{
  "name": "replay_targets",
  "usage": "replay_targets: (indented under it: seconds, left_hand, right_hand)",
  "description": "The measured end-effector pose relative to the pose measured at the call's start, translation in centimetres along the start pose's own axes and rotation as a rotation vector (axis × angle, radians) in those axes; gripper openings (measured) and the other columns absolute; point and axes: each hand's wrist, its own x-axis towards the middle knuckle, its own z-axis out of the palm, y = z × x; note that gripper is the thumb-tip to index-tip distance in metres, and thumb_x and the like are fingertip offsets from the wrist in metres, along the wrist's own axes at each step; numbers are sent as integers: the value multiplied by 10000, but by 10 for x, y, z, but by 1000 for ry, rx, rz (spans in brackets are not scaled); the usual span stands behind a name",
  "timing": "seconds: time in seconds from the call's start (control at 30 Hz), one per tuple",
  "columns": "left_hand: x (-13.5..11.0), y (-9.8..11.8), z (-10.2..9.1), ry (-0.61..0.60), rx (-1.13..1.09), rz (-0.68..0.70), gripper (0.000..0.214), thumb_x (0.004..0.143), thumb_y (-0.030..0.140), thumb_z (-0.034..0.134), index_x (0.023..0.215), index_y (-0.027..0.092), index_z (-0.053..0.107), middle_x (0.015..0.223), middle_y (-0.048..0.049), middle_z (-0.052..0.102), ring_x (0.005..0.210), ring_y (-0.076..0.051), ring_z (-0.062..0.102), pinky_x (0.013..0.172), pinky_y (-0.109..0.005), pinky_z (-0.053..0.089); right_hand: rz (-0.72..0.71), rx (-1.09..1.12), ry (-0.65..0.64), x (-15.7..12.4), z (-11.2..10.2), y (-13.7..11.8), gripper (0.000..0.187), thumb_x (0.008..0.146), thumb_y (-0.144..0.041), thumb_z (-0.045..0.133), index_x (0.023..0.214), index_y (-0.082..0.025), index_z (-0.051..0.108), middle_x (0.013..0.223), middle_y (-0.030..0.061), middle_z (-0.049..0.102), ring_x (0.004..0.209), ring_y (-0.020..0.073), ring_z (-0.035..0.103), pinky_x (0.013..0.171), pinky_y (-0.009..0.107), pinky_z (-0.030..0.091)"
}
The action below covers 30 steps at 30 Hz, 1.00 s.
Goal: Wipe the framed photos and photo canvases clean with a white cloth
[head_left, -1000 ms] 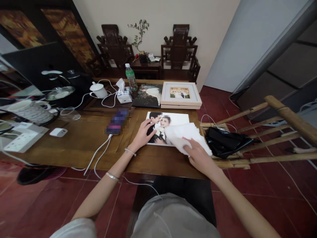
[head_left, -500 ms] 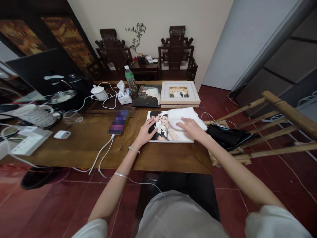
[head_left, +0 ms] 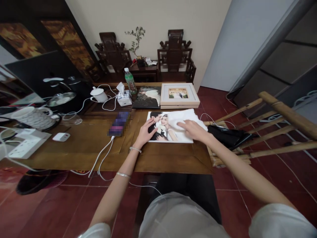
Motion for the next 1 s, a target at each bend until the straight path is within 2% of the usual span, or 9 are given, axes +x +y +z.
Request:
replay_targets:
  seconds: [0.1, 0.23, 0.33, 0.43, 0.53, 0.63, 0.73, 0.87, 1.0]
  left_hand:
    - [-1, 0, 2, 9, -7, -6, 436, 846, 419, 609, 1222, 199, 623, 1404, -100, 527, 1327, -259, 464, 1138, -439, 343]
    - [-1, 0, 3, 13, -16, -5, 454, 843, 428, 612, 1228, 188, 620, 1401, -112, 527, 1314, -262, 478, 1133, -439, 350]
    - [1, -1, 4, 22, -15, 4, 446, 844, 427, 611, 1215, 180, 630, 1396, -119, 531, 1309, -263, 484, 1131, -433, 353]
    - [3, -1, 3, 19, -19, 22, 438, 838, 426, 618, 1192, 170, 646, 1395, -127, 531, 1310, -265, 484, 1135, -430, 348]
    - [5, -1, 2, 8, -27, 24, 431, 833, 424, 623, 1194, 188, 647, 1398, -109, 530, 1318, -258, 474, 1136, -436, 348]
    - [6, -2, 2, 12, -42, 10, 436, 828, 417, 627, 1194, 181, 646, 1395, -112, 533, 1321, -253, 472, 1141, -430, 342]
    - [5, -4, 3, 19, -55, -2, 439, 826, 412, 630, 1202, 185, 640, 1399, -107, 530, 1325, -245, 467, 1141, -425, 342]
    - [5, -5, 4, 16, -61, -4, 472, 833, 408, 624, 1246, 182, 608, 1422, -107, 505, 1342, -240, 446, 1146, -423, 329]
    - [5, -4, 4, 10, -49, -5, 506, 839, 403, 616, 1284, 166, 577, 1437, -119, 485, 1347, -238, 440, 1148, -411, 323]
  right_hand:
    - [-88, 17, 45, -46, 4, -29, 544, 702, 51, 390, 1147, -163, 620, 1198, 177, 602, 1087, 265, 566, 928, 414, 418]
    - [-163, 71, 51, -77, 7, -47, 556, 687, 61, 392, 1142, -156, 627, 1240, 179, 581, 1220, 261, 503, 1016, 439, 378]
    - [-127, 78, 39, -65, 5, -40, 522, 713, 40, 401, 1141, -151, 631, 1219, 188, 591, 1162, 264, 535, 959, 407, 411]
    - [-36, 52, 7, -33, -1, -20, 541, 720, 12, 413, 1190, -175, 605, 1097, 158, 635, 989, 255, 586, 803, 342, 440]
    - [45, 16, -17, 6, -6, 3, 568, 733, -9, 411, 1246, -200, 562, 937, 109, 657, 834, 233, 582, 685, 294, 398]
    - [53, 20, -8, 39, -7, 25, 568, 745, -2, 405, 1258, -201, 544, 943, 102, 669, 819, 224, 573, 671, 281, 364]
    - [67, 24, 3, 56, -6, 36, 571, 745, 19, 401, 1259, -189, 537, 965, 103, 674, 826, 218, 566, 683, 277, 355]
    - [79, 18, 22, 45, -1, 28, 574, 734, 26, 394, 1245, -187, 546, 936, 102, 664, 821, 222, 562, 693, 282, 371]
    - [19, 16, 19, 0, 5, -1, 550, 724, 24, 393, 1198, -178, 587, 990, 129, 641, 898, 248, 581, 759, 331, 428]
